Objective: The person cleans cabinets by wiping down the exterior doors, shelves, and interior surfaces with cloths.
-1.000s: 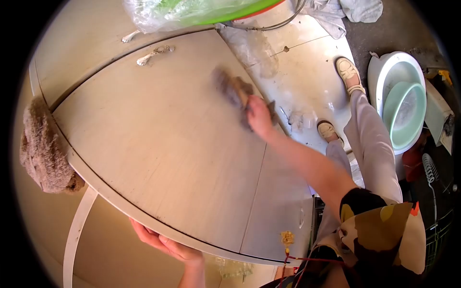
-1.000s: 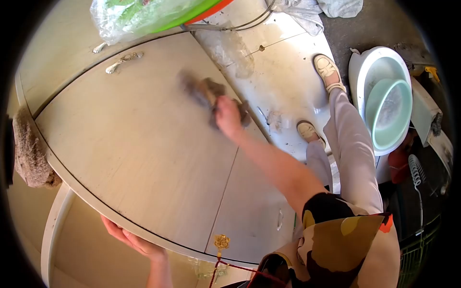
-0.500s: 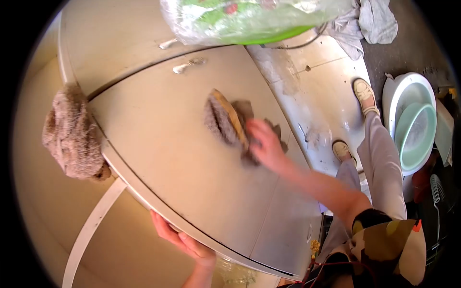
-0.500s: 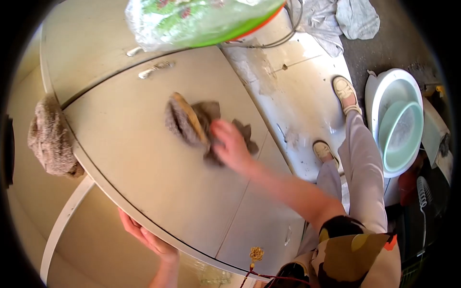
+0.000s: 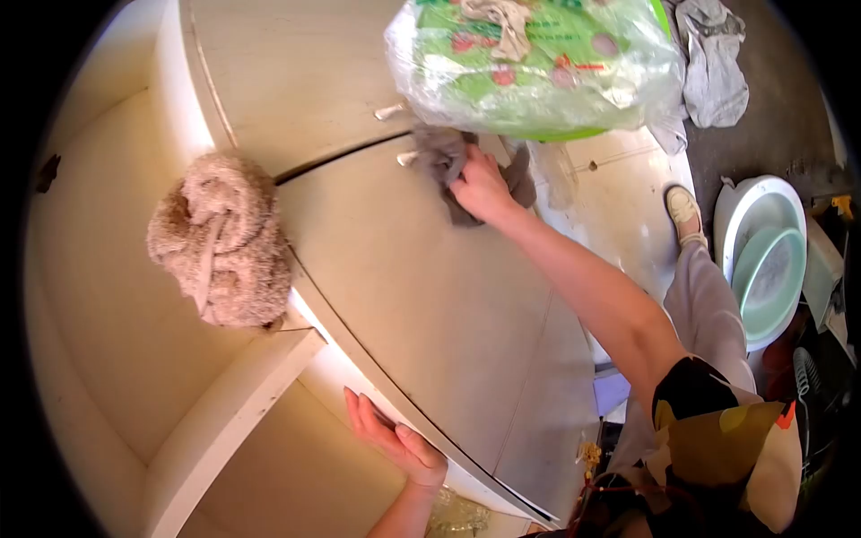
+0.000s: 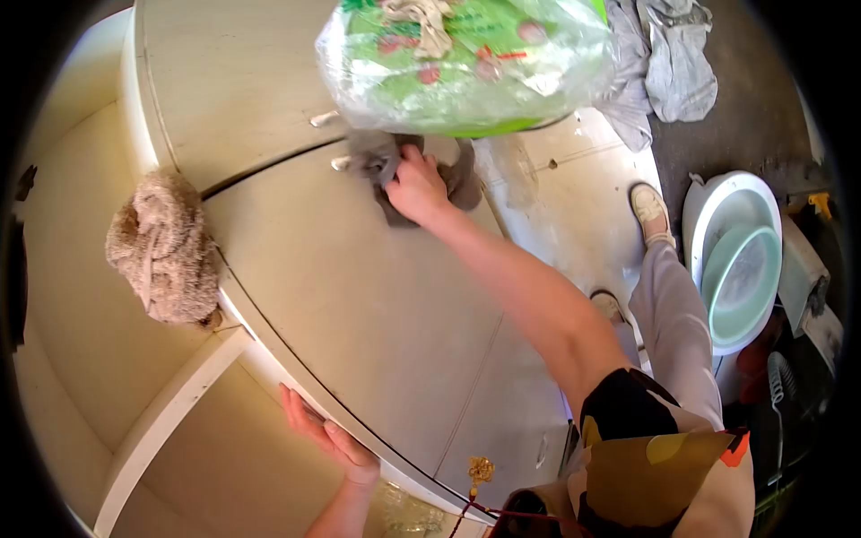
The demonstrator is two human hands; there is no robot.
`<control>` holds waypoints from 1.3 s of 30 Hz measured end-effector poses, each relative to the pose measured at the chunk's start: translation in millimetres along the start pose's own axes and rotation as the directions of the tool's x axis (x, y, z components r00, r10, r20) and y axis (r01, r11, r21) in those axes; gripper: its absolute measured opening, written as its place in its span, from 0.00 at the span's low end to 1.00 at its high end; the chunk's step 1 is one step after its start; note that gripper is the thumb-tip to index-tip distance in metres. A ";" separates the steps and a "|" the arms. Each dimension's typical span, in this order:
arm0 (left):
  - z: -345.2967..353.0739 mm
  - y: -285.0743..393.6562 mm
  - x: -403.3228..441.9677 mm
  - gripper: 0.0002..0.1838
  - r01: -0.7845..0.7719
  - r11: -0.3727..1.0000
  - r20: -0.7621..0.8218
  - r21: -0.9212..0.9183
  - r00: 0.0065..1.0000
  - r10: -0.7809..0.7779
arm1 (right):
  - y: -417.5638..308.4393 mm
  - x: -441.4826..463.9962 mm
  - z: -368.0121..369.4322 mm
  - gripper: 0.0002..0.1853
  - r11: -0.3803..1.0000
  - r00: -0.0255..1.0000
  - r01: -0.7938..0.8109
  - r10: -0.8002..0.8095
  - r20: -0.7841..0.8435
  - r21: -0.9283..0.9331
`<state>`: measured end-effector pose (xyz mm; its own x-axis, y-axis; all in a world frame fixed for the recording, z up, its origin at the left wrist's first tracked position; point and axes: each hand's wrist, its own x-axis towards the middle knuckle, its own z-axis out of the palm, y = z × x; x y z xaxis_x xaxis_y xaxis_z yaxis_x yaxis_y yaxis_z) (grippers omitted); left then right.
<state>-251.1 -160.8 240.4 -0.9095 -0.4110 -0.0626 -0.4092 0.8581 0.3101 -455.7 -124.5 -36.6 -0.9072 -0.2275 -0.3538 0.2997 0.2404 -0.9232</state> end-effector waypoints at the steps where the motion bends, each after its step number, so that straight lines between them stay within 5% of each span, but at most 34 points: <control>1: 0.0 1.5 3.0 0.31 -0.002 1.000 -0.018 -0.009 1.000 0.002 | -11.1 -2.3 -0.5 0.15 1.000 1.000 0.019 -0.019 -0.001 -0.007; 5: -2.5 1.8 3.0 0.30 -0.001 1.000 0.047 0.008 0.999 0.000 | -30.5 -31.5 -1.1 0.13 0.983 0.983 0.182 -0.182 0.001 -0.023; 8: -2.9 1.6 2.8 0.30 0.007 1.000 0.032 -0.005 0.999 -0.006 | -3.5 -12.2 2.5 0.14 0.996 1.000 0.005 -0.005 0.000 -0.087; 9: -2.4 2.4 3.7 0.30 0.015 1.000 0.033 -0.017 0.999 -0.015 | 1.2 -1.6 -5.8 0.15 0.987 0.986 -0.097 0.113 0.120 -0.127; 12: -2.8 2.2 5.0 0.30 0.003 1.000 0.029 0.011 1.000 -0.004 | -2.0 -7.4 -3.4 0.15 0.979 0.982 -0.097 0.124 0.146 -0.178; 14: -4.3 3.5 6.2 0.30 0.005 1.000 0.037 0.020 0.999 -0.005 | -23.2 -26.8 -6.6 0.16 0.984 0.982 0.177 -0.175 0.067 -0.025; 19: -5.9 0.2 3.0 0.30 -0.003 0.999 0.023 0.042 1.000 0.002 | -14.0 -6.5 -3.8 0.15 0.999 0.999 -0.031 0.032 0.032 -0.021; 22: -3.3 1.0 1.1 0.30 0.023 0.999 0.021 0.043 0.999 -0.024 | -26.1 -20.2 -2.5 0.14 0.986 0.989 0.116 -0.103 0.107 -0.123; 29: -5.8 5.3 2.8 0.31 0.016 0.999 0.026 0.034 1.000 -0.017 | -89.7 -66.2 -41.4 0.16 0.870 0.869 0.471 -0.486 0.094 0.147; 31: -6.1 4.5 6.7 0.30 0.003 0.999 0.028 0.040 1.000 -0.004 | -96.9 -46.1 -44.9 0.20 0.842 0.924 0.380 -0.364 -0.117 0.383; 33: -5.7 3.4 4.0 0.30 0.016 1.000 0.032 0.023 0.999 -0.016 | -100.3 -21.6 -43.1 0.19 0.882 0.959 0.283 -0.268 -0.092 0.378; 36: -5.8 -1.8 1.2 0.30 0.021 1.000 0.033 0.011 0.999 -0.021 | -110.2 11.2 -29.4 0.19 0.855 0.923 0.383 -0.342 -0.175 0.350; 39: -4.9 -2.1 -0.6 0.28 0.044 0.999 0.007 -0.024 0.999 -0.044 | -77.9 42.2 -11.2 0.13 0.958 0.934 0.249 -0.200 -0.297 0.139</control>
<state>-249.4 -163.9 244.4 -0.8913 -0.4457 -0.0832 -0.4467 0.8317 0.3298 -520.7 -142.3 22.0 -0.9947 0.0196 -0.1013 0.1021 0.0426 -0.9939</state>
